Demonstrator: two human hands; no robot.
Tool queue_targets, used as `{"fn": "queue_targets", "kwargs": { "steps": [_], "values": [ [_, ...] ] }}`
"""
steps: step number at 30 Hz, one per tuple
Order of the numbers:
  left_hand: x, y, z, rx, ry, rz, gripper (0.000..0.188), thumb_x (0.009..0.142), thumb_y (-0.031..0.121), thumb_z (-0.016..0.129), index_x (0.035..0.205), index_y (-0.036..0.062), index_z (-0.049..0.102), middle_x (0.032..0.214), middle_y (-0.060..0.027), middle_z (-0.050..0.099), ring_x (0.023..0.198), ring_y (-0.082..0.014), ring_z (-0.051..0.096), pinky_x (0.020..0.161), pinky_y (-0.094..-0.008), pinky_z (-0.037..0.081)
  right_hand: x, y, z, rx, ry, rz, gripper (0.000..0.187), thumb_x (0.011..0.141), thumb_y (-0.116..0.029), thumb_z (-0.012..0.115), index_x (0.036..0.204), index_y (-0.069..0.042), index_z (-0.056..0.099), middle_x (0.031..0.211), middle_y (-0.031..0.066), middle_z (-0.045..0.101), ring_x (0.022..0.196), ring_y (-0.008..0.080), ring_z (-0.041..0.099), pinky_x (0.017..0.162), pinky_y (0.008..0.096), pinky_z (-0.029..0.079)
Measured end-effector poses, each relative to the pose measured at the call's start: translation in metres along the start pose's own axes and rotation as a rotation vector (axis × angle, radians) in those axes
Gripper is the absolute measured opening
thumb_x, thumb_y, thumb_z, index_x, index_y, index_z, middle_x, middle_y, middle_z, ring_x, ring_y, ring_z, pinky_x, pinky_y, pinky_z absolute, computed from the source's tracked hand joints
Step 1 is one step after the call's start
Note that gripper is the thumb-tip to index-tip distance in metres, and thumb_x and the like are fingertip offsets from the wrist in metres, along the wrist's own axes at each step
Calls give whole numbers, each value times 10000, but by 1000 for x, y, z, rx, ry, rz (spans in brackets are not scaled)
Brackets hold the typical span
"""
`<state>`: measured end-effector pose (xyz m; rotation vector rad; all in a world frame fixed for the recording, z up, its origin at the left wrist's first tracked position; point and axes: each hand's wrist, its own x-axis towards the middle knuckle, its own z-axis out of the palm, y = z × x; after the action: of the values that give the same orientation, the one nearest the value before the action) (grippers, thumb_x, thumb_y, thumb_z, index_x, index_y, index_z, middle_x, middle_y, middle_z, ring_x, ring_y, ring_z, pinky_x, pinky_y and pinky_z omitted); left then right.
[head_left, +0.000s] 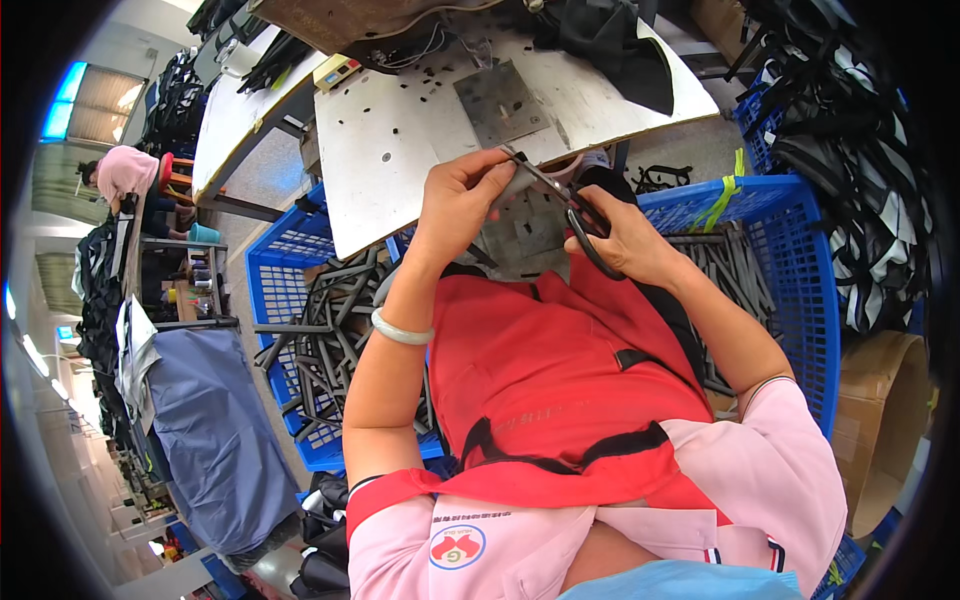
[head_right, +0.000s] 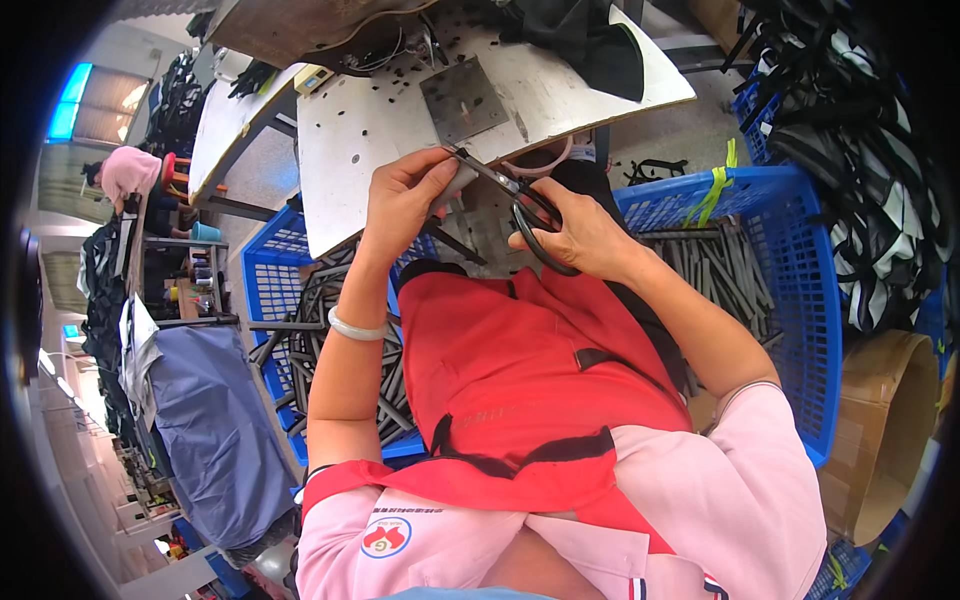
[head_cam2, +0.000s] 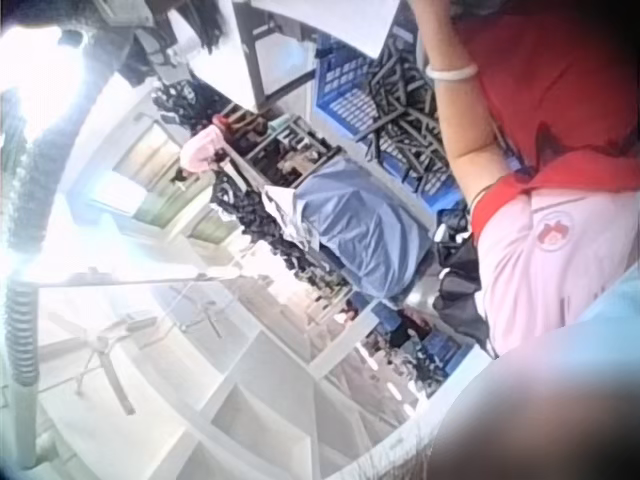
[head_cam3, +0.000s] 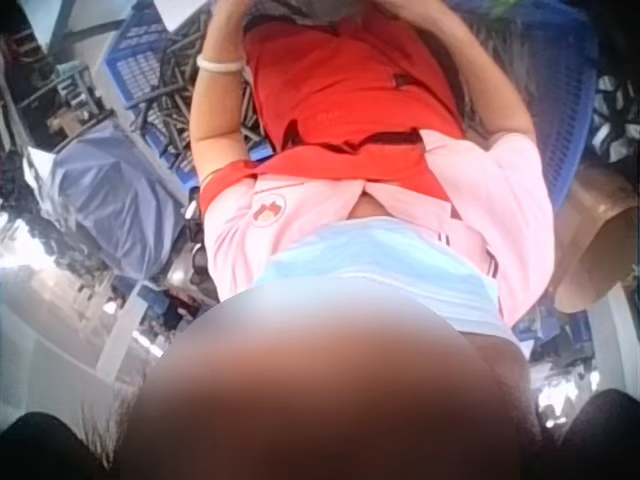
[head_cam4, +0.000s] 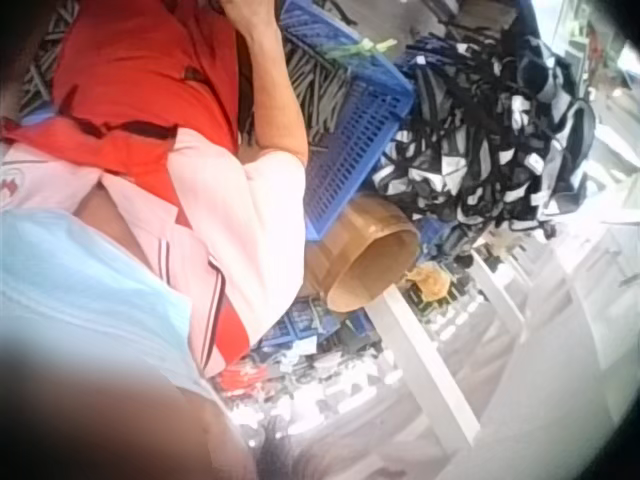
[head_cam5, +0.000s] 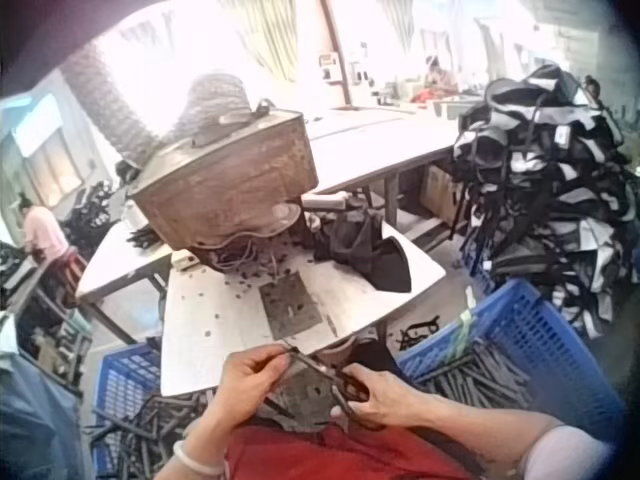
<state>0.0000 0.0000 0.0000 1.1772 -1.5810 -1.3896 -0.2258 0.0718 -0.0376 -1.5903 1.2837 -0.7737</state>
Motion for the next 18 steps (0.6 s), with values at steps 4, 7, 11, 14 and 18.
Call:
{"fn": "queue_targets", "kwargs": {
  "steps": [4,7,11,14,18],
  "values": [
    [3,1,1,-19,1,6,259,911,176,650,1073,-26,662,791,-36,660,611,-64,560,505,-205,444,4,13,4,117,-45,47,395,866,-266,709,1082,20,544,764,36,542,690,103,477,638,252,417],
    [4,7,-1,-31,19,10,252,913,175,639,1047,-37,667,793,-23,651,619,-64,543,509,-212,444,11,-3,-2,326,-21,28,306,889,-178,667,1047,54,544,766,11,579,671,72,479,591,251,414],
    [11,21,-8,57,60,22,237,905,167,642,1015,-42,668,757,-27,644,620,-74,545,510,-208,426,60,10,-57,-280,302,-139,325,836,-126,669,1108,30,582,835,87,620,690,150,556,643,288,470],
    [29,29,-14,211,135,108,234,888,165,643,986,-44,678,707,-65,649,620,-106,563,532,-249,430,110,40,-103,-770,613,-357,367,783,-126,695,1115,7,612,1021,160,621,983,321,584,892,374,453],
    [62,44,-23,465,221,296,236,863,179,636,954,-33,684,696,-137,647,602,-175,560,603,-311,442,138,68,-117,-801,776,-359,247,828,-159,652,1035,-23,657,1113,135,614,1087,313,539,981,392,401]
  ]
}}
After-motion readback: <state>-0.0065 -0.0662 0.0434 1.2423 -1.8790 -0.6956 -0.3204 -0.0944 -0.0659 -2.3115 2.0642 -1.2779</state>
